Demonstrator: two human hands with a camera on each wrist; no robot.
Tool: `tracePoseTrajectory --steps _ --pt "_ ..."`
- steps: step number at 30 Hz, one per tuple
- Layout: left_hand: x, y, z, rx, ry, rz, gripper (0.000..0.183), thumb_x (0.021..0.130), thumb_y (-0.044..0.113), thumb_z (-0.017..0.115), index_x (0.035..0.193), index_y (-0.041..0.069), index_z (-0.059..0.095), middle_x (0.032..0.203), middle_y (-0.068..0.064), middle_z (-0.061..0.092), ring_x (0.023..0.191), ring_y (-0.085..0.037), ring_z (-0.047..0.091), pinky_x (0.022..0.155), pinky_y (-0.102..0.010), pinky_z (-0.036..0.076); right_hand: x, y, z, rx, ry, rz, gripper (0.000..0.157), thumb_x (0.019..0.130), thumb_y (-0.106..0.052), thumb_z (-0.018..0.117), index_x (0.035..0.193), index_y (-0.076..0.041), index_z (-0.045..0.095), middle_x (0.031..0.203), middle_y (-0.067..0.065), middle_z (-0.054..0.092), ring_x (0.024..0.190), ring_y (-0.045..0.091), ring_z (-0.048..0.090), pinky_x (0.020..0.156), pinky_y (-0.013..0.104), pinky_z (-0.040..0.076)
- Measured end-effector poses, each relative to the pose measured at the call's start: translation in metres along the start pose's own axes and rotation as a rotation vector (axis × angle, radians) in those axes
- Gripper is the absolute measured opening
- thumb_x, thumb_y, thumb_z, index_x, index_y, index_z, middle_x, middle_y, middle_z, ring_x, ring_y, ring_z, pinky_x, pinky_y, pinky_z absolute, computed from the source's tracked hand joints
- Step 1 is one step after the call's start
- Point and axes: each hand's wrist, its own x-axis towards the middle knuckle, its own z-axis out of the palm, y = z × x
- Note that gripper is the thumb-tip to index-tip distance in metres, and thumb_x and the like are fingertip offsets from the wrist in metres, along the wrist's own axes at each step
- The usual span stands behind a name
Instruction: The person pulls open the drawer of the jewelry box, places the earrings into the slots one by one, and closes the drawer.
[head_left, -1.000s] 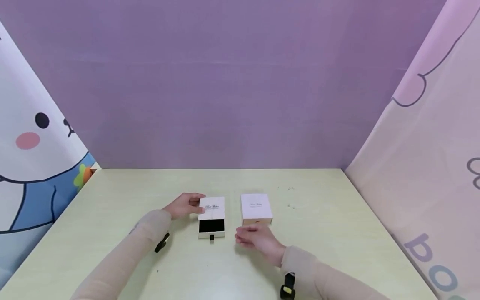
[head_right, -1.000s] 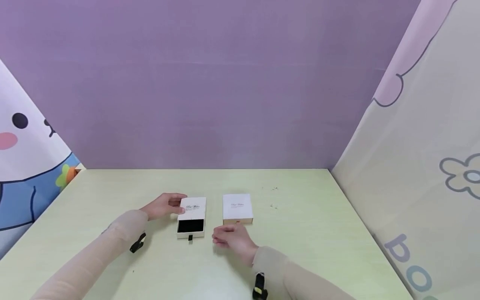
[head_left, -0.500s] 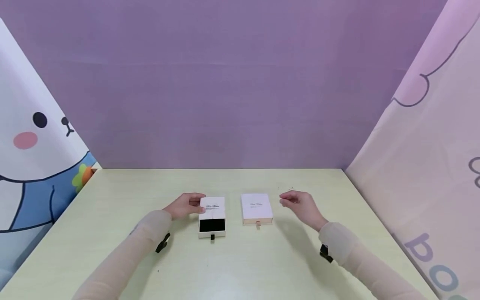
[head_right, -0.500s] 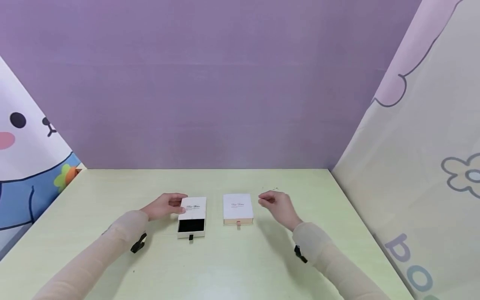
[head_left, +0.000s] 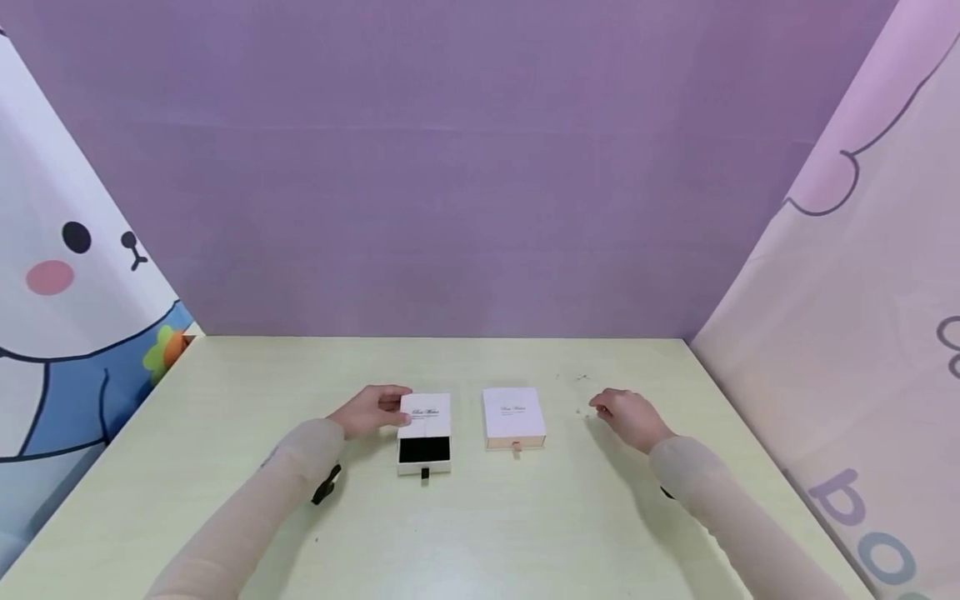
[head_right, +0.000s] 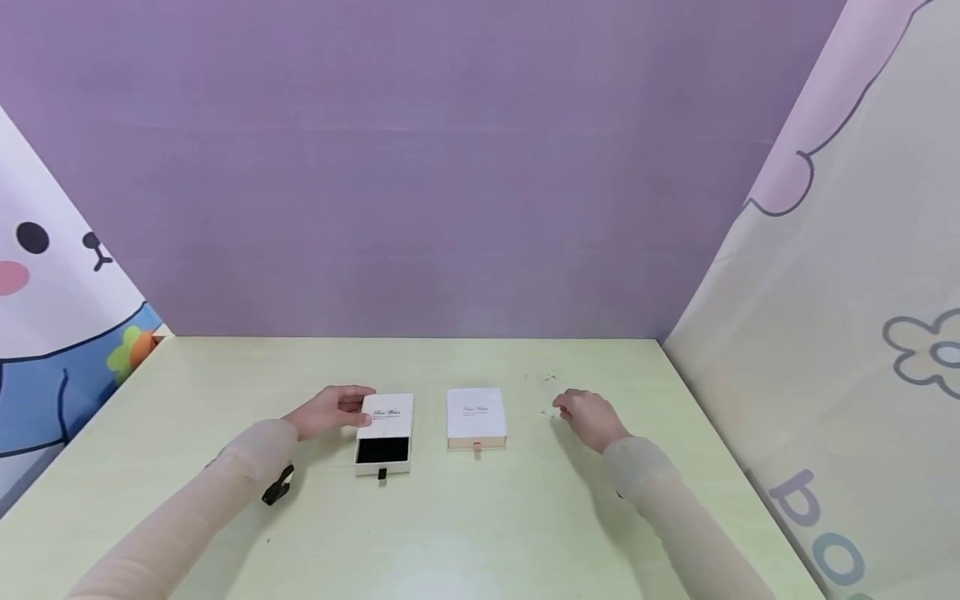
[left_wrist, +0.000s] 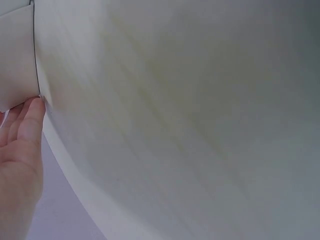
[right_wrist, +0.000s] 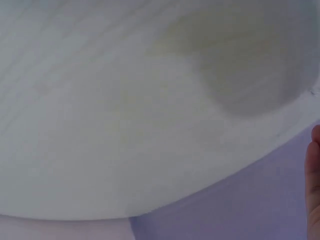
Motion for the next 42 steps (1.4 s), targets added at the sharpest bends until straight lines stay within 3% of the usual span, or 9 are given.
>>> tracePoseTrajectory --steps 7,12,22,30,37,42 --pt "-0.001 0.001 -0.001 -0.009 0.006 0.001 0.062 0.085 0.019 0.066 0.136 -0.003 0.038 0.136 -0.024 0.044 0.127 -0.038 0.039 0.104 -0.047 0.036 0.0 0.01 0.015 0.004 -0.064 0.07 0.019 0.082 0.002 0.061 0.1 -0.001 0.067 0.093 0.009 0.068 0.087 0.026 0.065 0.078 0.04 0.053" --pt "-0.001 -0.001 0.0 -0.004 0.007 0.004 0.063 0.084 0.02 0.067 0.136 -0.003 0.039 0.134 -0.023 0.047 0.126 -0.038 0.041 0.103 -0.046 0.038 0.003 0.011 0.022 0.017 -0.066 0.081 0.019 0.083 0.001 0.061 0.101 -0.002 0.067 0.092 0.008 0.068 0.086 0.024 0.064 0.077 0.038 0.053" --pt "-0.003 -0.01 0.001 -0.008 0.02 0.005 0.063 0.083 0.021 0.068 0.135 -0.004 0.041 0.132 -0.022 0.048 0.124 -0.037 0.043 0.102 -0.047 0.038 0.007 0.011 0.03 -0.006 -0.06 0.024 0.019 0.081 0.003 0.062 0.098 -0.004 0.069 0.087 0.004 0.068 0.079 0.018 0.063 0.075 0.035 0.053" --pt "-0.004 -0.006 0.002 -0.027 0.039 0.0 0.063 0.082 0.02 0.069 0.135 -0.003 0.041 0.133 -0.022 0.048 0.124 -0.036 0.044 0.103 -0.047 0.037 0.008 0.011 0.03 -0.053 -0.026 -0.039 0.021 0.082 0.004 0.059 0.095 -0.008 0.071 0.081 0.0 0.063 0.076 0.016 0.061 0.074 0.035 0.053" --pt "-0.002 -0.009 0.004 -0.029 0.029 0.007 0.064 0.082 0.02 0.069 0.134 -0.003 0.041 0.132 -0.022 0.048 0.124 -0.036 0.044 0.103 -0.046 0.038 0.006 0.01 0.029 -0.05 -0.065 -0.01 0.032 0.079 0.013 0.053 0.087 -0.013 0.071 0.078 -0.004 0.06 0.071 0.01 0.054 0.066 0.028 0.048" --pt "-0.001 -0.009 0.005 -0.031 0.015 0.01 0.065 0.082 0.021 0.069 0.135 -0.003 0.041 0.132 -0.022 0.048 0.124 -0.036 0.044 0.103 -0.046 0.038 0.004 0.012 0.031 -0.057 -0.076 0.014 0.03 0.08 0.011 0.053 0.085 -0.012 0.07 0.079 -0.003 0.06 0.074 0.013 0.056 0.068 0.029 0.048"
